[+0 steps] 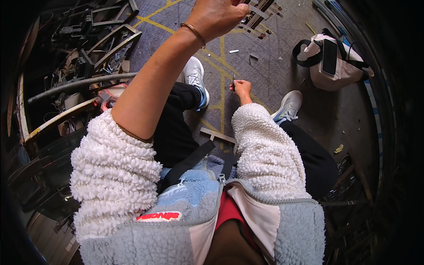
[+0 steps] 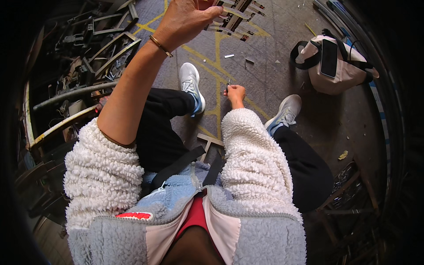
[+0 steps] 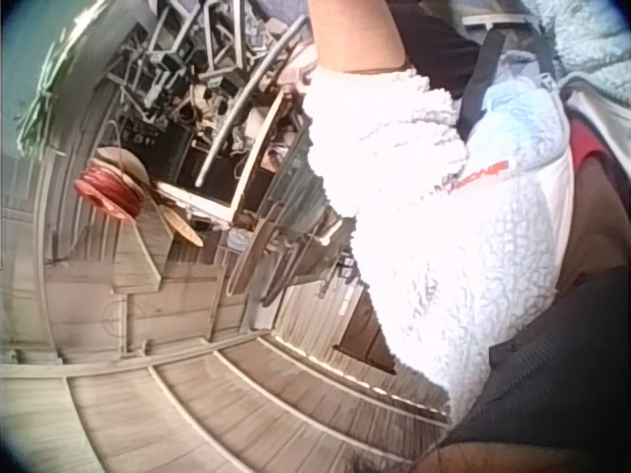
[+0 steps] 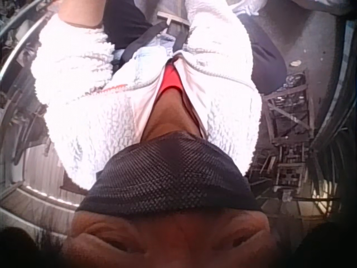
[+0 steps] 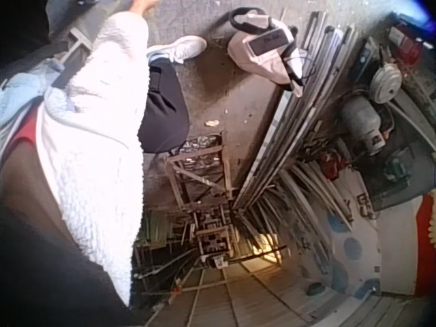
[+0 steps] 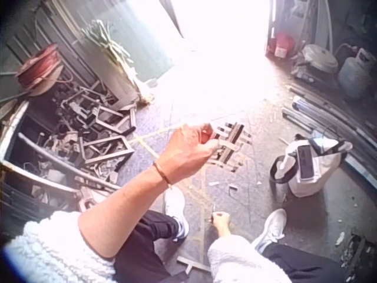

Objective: The person sits on the floor and uses scissors to cut individual stickers from a sheet. They hold the sheet with one hand and cut with the other, occasionally picking up fallen pieces from the floor.

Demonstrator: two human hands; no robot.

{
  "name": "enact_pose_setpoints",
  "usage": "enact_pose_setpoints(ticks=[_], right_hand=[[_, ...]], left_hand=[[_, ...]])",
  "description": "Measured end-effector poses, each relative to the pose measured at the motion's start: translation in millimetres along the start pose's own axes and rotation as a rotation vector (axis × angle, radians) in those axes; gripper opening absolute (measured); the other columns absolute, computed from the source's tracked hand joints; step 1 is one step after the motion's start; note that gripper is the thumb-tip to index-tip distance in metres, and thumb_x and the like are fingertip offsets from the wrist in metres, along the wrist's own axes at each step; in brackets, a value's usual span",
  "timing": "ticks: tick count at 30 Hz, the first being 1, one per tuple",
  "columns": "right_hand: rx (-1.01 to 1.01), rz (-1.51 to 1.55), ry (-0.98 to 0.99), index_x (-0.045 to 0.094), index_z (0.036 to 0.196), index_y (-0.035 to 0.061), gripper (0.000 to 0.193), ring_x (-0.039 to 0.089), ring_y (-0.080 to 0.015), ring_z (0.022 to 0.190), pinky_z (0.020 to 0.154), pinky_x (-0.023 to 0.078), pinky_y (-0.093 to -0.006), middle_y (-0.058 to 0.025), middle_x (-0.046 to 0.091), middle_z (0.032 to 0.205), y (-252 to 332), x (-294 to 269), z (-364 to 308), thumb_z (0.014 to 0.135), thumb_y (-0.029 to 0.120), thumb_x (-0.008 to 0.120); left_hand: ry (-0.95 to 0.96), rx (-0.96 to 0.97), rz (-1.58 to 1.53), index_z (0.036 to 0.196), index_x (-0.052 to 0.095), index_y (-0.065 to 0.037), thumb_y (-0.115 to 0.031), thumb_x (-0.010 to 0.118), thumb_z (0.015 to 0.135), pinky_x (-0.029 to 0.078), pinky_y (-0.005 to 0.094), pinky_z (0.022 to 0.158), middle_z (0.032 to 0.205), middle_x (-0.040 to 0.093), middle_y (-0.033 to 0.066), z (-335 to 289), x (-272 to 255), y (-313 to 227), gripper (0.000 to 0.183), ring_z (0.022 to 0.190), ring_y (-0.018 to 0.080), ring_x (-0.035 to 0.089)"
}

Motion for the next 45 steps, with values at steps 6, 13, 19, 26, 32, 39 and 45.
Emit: enact_pose_setpoints(ticks=[6,13,19,26,32,39,45], right_hand=[[-0.02,-0.034,0.011,0.071,0.086,-0.0039,0.017,0.069,-0.0154,0.056,0.053,0.055,-0.0281,-0.0103,0.071,0.07,1.0,7.4,-0.1,0.09,0.012,0.065],[-0.036,-0.065,0.043,0.071,0.088,-0.0042,0.018,0.069,-0.0157,0.056,0.054,0.055,-0.0279,-0.0104,0.072,0.071,-5.6,13.2,4.6,0.09,0.013,0.065],[0.013,0.028,0.038,0.071,0.094,-0.0028,0.017,0.068,-0.0165,0.057,0.05,0.052,-0.0278,-0.0093,0.072,0.073,-13.0,-0.3,10.5,0.092,0.013,0.064],[0.001,0.016,-0.015,0.071,0.093,-0.001,0.015,0.068,-0.015,0.056,0.049,0.051,-0.0274,-0.0086,0.071,0.072,-15.5,-22.8,11.5,0.09,0.012,0.065],[-0.068,-0.09,0.001,0.072,0.087,-0.0011,0.015,0.069,-0.0162,0.057,0.055,0.054,-0.0288,-0.0084,0.072,0.07,-9.7,-10.2,-0.4,0.087,0.013,0.069],[-0.075,-0.187,0.007,0.074,0.086,0.0018,0.016,0.07,-0.0147,0.06,0.065,0.055,-0.0295,-0.0069,0.071,0.068,-22.3,-11.1,7.0,0.085,0.018,0.072],[-0.106,-0.16,-0.022,0.074,0.086,0.0021,0.018,0.07,-0.0152,0.061,0.066,0.054,-0.0301,-0.0064,0.071,0.067,-21.1,-16.2,12.9,0.085,0.02,0.072]], left_hand=[[0.004,0.007,0.038,0.08,0.064,0.001,-0.02,0.064,0.079,0.049,0.0364,0.06,0.064,0.06,0.0177,0.3,-1.0,-2.4,0.021,0.061,0.0214,0.062],[0.007,-0.001,0.037,0.08,0.064,0.0,-0.021,0.064,0.08,0.049,0.0359,0.061,0.064,0.061,0.0173,-0.1,1.9,-0.6,0.021,0.061,0.0211,0.062],[0.006,-0.013,-0.008,0.081,0.065,0.0,-0.021,0.064,0.08,0.049,0.0349,0.061,0.065,0.062,0.0167,-0.9,1.8,-0.6,0.021,0.062,0.0186,0.061],[0.011,0.008,0.013,0.079,0.064,0.0,-0.021,0.063,0.08,0.049,0.0355,0.061,0.064,0.061,0.0165,-2.0,-0.2,-4.9,0.021,0.06,0.0199,0.061],[0.003,0.013,0.024,0.081,0.065,0.0,-0.022,0.062,0.08,0.05,0.0365,0.062,0.067,0.063,0.0178,-0.1,5.2,-4.0,0.021,0.062,0.0234,0.063],[0.032,-0.005,0.048,0.083,0.066,-0.001,-0.022,0.062,0.081,0.05,0.0368,0.064,0.069,0.065,0.0185,-0.1,8.3,-4.2,0.022,0.065,0.0243,0.065],[0.009,0.009,0.056,0.081,0.065,-0.001,-0.023,0.062,0.08,0.05,0.0365,0.062,0.067,0.063,0.0178,-0.3,7.7,-5.3,0.022,0.063,0.0228,0.063]])
Point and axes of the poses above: each hand's wrist, its own z-axis towards the middle knuckle, its own x-axis out of the palm, y = z × x, the point moved 7 cm from there along z, towards the middle knuckle
